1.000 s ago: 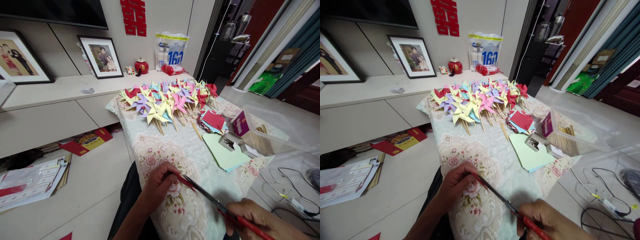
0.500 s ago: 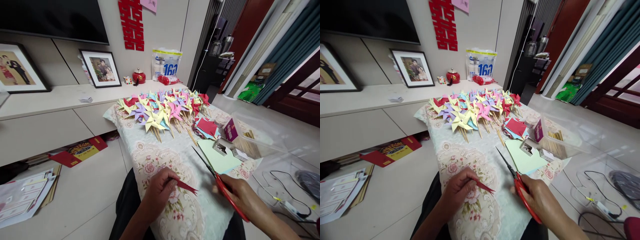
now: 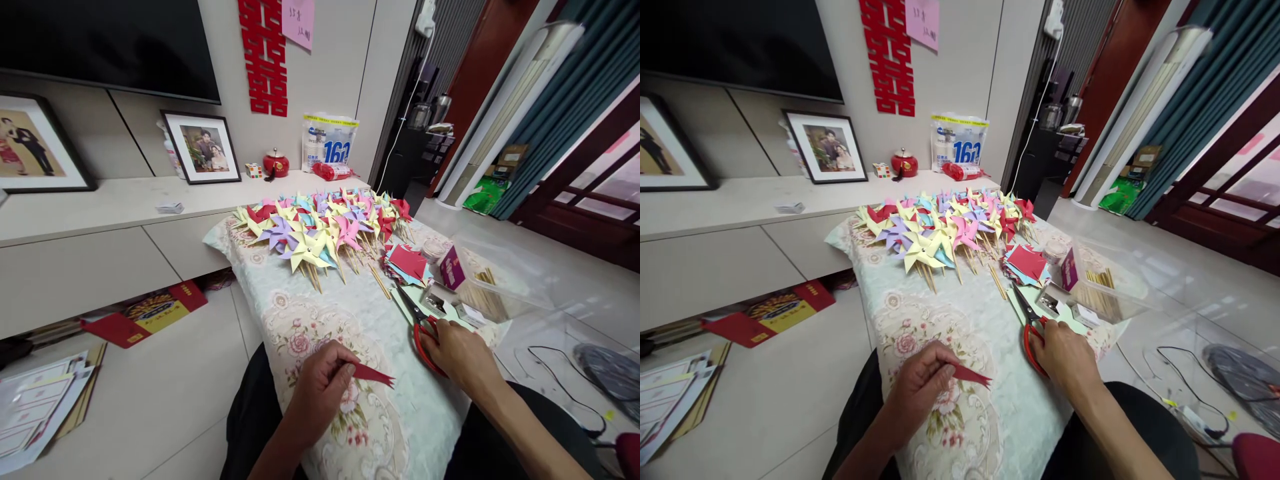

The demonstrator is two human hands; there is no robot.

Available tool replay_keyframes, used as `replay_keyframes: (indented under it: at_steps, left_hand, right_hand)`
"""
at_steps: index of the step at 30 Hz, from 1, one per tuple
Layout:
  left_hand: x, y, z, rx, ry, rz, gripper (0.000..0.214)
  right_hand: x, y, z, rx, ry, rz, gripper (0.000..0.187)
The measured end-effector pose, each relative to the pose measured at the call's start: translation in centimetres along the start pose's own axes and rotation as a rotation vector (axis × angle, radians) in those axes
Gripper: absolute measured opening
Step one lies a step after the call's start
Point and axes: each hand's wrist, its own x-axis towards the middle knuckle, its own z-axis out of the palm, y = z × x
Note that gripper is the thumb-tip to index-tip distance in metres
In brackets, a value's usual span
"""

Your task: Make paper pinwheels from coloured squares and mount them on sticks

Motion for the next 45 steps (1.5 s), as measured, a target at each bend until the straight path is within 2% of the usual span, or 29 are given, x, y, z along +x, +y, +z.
replay_keyframes:
  at_steps: [6, 8, 10, 12, 14, 16, 18, 23, 28, 37, 41, 45]
  left_hand:
    - [0.9, 0.4, 0.4, -0.195, 0.155, -0.196, 0.014]
    - [1.3, 0.8, 0.7, -0.229, 0.216, -0.241, 0.017]
    - [1.6, 1.3, 1.0, -0.26, 0.272, -0.286, 0.019]
    - [2.0, 1.8, 1.2, -0.311, 0.308, -0.332, 0.022]
    - [2.3, 2.3, 1.2, -0.39, 0.324, -0.361, 0.024]
    - [2.6, 2.8, 1.1, -0.472, 0.322, -0.373, 0.026]
    - [2.9, 3.2, 0.9, -0.535, 0.312, -0.381, 0.026]
    - [3.8, 3.1, 0.8, -0.617, 0.329, -0.364, 0.027]
    - [4.5, 2.3, 1.1, -0.6, 0.393, -0.305, 0.041]
    - [4.5, 2.2, 1.4, -0.575, 0.364, -0.332, 0.038]
    - [4.2, 2.5, 1.3, -0.556, 0.299, -0.32, 0.034]
    - [3.9, 2.2, 1.1, -0.515, 0.245, -0.288, 0.041]
  right_hand:
    - [-0.4, -0.3, -0.3, 0.019, 0.056, -0.008, 0.031]
    - [-0.8, -0.6, -0.6, 0.167, 0.123, -0.117, 0.025]
    - [-1.0, -1.5, -0.8, 0.5, 0.117, -0.303, 0.022]
    - [-1.0, -2.9, -0.9, 0.917, -0.029, -0.444, 0.025]
    - [-0.7, -4.6, -0.8, 1.26, -0.247, -0.487, 0.026]
    - [-0.1, -6.4, -0.6, 1.505, -0.458, -0.512, 0.027]
    - [0.7, -7.7, -0.5, 1.661, -0.591, -0.54, 0.028]
    - [2.9, -9.1, -0.1, 1.816, -0.687, -0.591, 0.029]
    - [3.6, -10.0, 1.4, 1.989, -0.714, -0.508, 0.034]
    - [3.9, -10.3, 2.6, 2.051, -0.7, -0.464, 0.039]
    - [3.8, -10.3, 2.6, 2.062, -0.714, -0.449, 0.038]
    - [3.5, -10.2, 2.3, 2.101, -0.722, -0.379, 0.048]
